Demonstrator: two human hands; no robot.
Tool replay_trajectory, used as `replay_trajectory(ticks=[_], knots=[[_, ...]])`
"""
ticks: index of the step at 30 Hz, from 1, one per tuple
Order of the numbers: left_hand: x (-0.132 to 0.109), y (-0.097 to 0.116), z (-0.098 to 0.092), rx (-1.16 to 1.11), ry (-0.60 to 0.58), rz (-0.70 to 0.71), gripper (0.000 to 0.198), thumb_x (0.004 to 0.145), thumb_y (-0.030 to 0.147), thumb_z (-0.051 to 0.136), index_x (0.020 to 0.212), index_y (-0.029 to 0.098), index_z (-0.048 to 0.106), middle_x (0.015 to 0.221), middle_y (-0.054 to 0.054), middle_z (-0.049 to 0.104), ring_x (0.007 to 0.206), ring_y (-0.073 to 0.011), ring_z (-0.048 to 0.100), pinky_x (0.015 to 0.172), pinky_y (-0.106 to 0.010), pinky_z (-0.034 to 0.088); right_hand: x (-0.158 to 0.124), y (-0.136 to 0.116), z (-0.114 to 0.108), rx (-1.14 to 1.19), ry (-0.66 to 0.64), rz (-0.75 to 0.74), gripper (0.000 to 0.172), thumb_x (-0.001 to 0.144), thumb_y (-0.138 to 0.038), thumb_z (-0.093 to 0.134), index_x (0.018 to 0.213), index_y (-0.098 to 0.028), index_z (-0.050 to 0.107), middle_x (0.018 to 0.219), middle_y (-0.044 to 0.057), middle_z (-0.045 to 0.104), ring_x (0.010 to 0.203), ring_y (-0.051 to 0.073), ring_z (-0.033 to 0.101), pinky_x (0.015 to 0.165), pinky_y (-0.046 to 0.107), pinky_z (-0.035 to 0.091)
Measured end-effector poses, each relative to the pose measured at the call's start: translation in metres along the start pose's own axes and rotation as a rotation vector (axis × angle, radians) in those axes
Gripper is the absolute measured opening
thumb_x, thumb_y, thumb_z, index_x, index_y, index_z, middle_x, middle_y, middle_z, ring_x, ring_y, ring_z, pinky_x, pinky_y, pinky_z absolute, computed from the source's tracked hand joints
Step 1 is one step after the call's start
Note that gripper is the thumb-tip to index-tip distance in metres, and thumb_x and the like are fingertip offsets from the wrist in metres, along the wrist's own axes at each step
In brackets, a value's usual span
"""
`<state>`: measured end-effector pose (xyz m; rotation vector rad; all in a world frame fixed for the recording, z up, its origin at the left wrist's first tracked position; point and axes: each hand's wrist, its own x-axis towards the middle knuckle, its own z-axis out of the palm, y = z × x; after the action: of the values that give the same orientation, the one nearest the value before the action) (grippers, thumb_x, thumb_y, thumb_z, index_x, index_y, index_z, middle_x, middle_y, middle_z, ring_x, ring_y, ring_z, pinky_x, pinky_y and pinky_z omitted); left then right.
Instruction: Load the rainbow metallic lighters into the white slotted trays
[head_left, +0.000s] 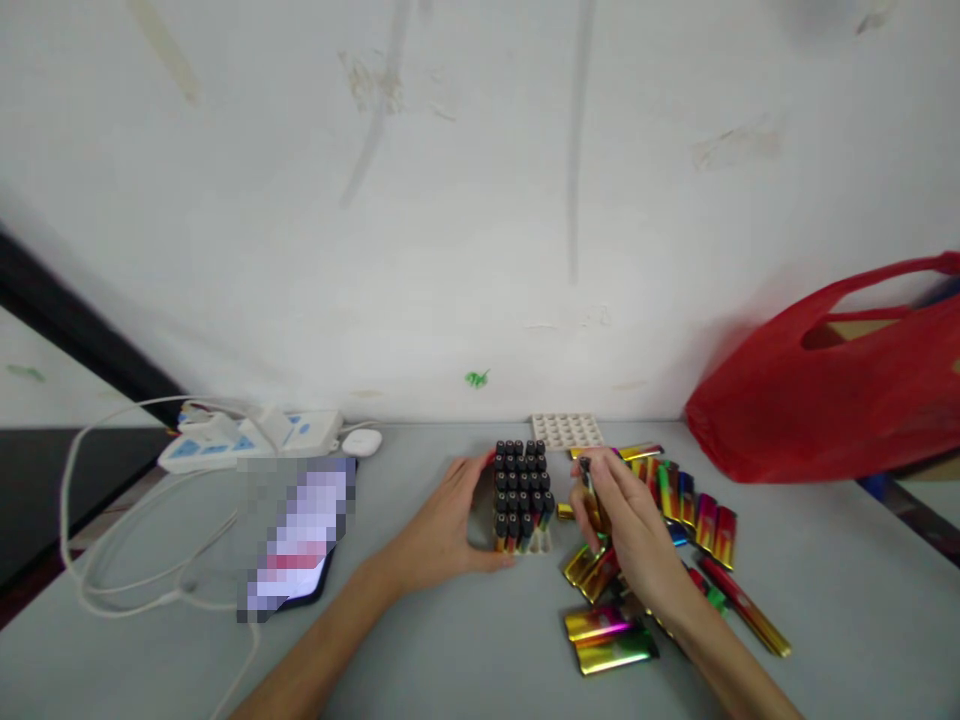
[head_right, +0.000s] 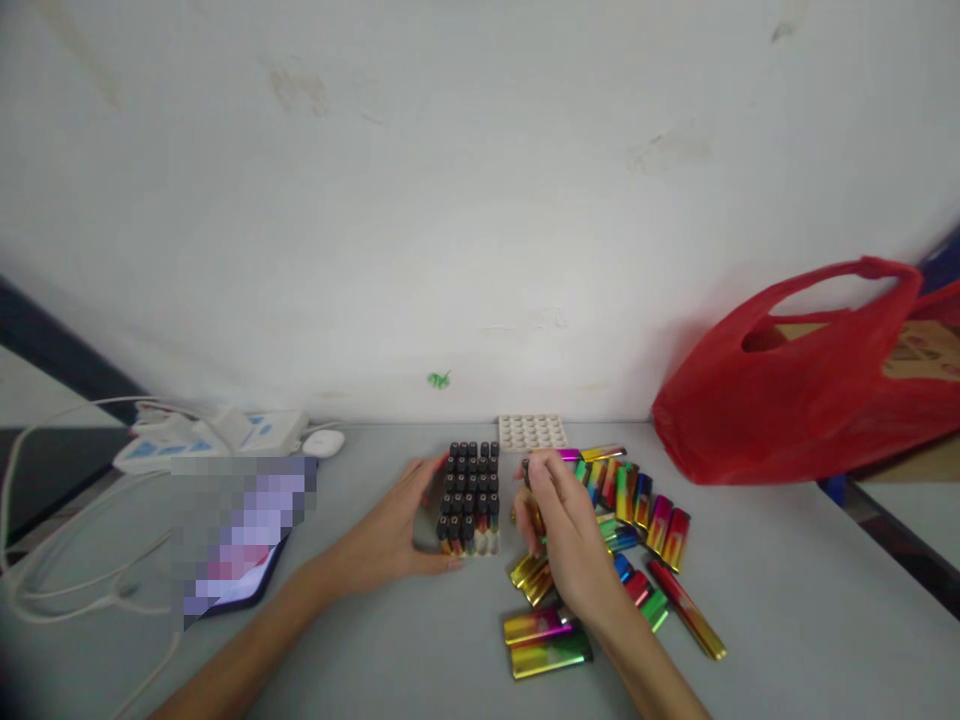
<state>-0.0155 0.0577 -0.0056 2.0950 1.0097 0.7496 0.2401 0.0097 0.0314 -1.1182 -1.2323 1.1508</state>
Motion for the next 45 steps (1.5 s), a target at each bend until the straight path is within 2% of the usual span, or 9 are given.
replay_trajectory(ticks=[2, 4, 6, 11, 14, 18, 26, 38, 45], knots=[[0.000, -0.001, 0.000, -0.007, 0.005, 0.005, 0.126, 0.068, 0.039, 0.105, 0.172, 0.031, 0.034, 0.161, -0.018, 0.053, 0.146, -0.0455, 0.053, 0.126, -0.064, 0.043, -0.001, -0.002, 0.000, 0.015, -0.024, -0.050, 0.037, 0.111, -0.062, 0.057, 0.100, -0.027, 0.060, 0.073, -0.003, 0.060, 0.060, 0.018, 0.055, 0.061, 0.031, 0.047], [0.000, -0.001, 0.001, -0.001, 0.006, 0.011, 0.127, 0.067, 0.039, 0.105, 0.172, 0.031, 0.034, 0.161, -0.018, 0.053, 0.146, -0.0456, 0.053, 0.126, -0.064, 0.043, -0.001, -0.001, -0.002, -0.022, -0.020, -0.120, 0.033, 0.108, -0.058, 0.065, 0.100, -0.027, 0.065, 0.090, 0.002, 0.065, 0.079, 0.022, 0.063, 0.070, 0.032, 0.051], [0.000, -0.002, 0.001, 0.010, 0.007, 0.011, 0.126, 0.067, 0.038, 0.105, 0.172, 0.031, 0.034, 0.161, -0.017, 0.053, 0.145, -0.0452, 0.054, 0.126, -0.063, 0.043, 0.000, 0.001, -0.005, -0.131, -0.001, -0.192, 0.029, 0.105, -0.054, 0.071, 0.098, -0.026, 0.070, 0.099, 0.004, 0.064, 0.093, 0.025, 0.062, 0.076, 0.033, 0.049], [0.000, -0.001, 0.001, -0.003, 0.014, 0.012, 0.126, 0.068, 0.039, 0.105, 0.172, 0.032, 0.034, 0.160, -0.017, 0.054, 0.145, -0.0443, 0.054, 0.126, -0.063, 0.044, -0.001, 0.000, -0.012, -0.255, -0.044, -0.202, 0.020, 0.100, -0.043, 0.080, 0.091, -0.026, 0.074, 0.081, -0.001, 0.062, 0.077, 0.021, 0.055, 0.074, 0.034, 0.041], [0.000, 0.000, 0.000, -0.009, 0.018, 0.006, 0.125, 0.068, 0.040, 0.105, 0.171, 0.032, 0.035, 0.160, -0.017, 0.054, 0.144, -0.0445, 0.054, 0.125, -0.063, 0.045, -0.002, -0.005, -0.012, -0.279, -0.077, -0.246, 0.013, 0.097, -0.040, 0.085, 0.096, -0.028, 0.080, 0.081, -0.001, 0.069, 0.081, 0.023, 0.062, 0.080, 0.037, 0.044], [0.000, 0.001, 0.001, 0.005, 0.009, -0.013, 0.125, 0.069, 0.041, 0.104, 0.172, 0.030, 0.034, 0.160, -0.018, 0.054, 0.144, -0.0449, 0.055, 0.124, -0.063, 0.046, -0.005, -0.009, -0.010, -0.358, -0.178, -0.305, 0.010, 0.098, -0.038, 0.085, 0.101, -0.029, 0.083, 0.083, 0.001, 0.075, 0.084, 0.025, 0.066, 0.081, 0.039, 0.046], [-0.001, 0.000, 0.001, 0.014, 0.012, 0.000, 0.126, 0.070, 0.042, 0.104, 0.173, 0.030, 0.033, 0.159, -0.017, 0.055, 0.142, -0.0441, 0.056, 0.123, -0.060, 0.047, -0.004, -0.004, -0.006, -0.503, -0.251, -0.420, 0.014, 0.097, -0.027, 0.085, 0.111, -0.027, 0.082, 0.082, 0.004, 0.080, 0.086, 0.028, 0.068, 0.078, 0.040, 0.050], [-0.001, -0.002, 0.002, 0.025, -0.006, -0.009, 0.126, 0.071, 0.043, 0.103, 0.173, 0.029, 0.031, 0.159, -0.017, 0.053, 0.143, -0.0437, 0.055, 0.123, -0.060, 0.046, -0.005, -0.002, -0.008, -0.496, -0.249, -0.367, 0.014, 0.101, -0.034, 0.083, 0.113, -0.027, 0.081, 0.084, 0.003, 0.076, 0.085, 0.026, 0.067, 0.078, 0.039, 0.050], [-0.001, -0.003, 0.002, 0.007, 0.009, 0.013, 0.125, 0.070, 0.041, 0.103, 0.173, 0.031, 0.032, 0.160, -0.017, 0.054, 0.143, -0.0439, 0.055, 0.123, -0.061, 0.046, -0.003, -0.001, -0.010, -0.493, -0.288, -0.430, 0.016, 0.100, -0.035, 0.085, 0.115, -0.028, 0.085, 0.082, 0.003, 0.078, 0.083, 0.025, 0.066, 0.075, 0.038, 0.050]])
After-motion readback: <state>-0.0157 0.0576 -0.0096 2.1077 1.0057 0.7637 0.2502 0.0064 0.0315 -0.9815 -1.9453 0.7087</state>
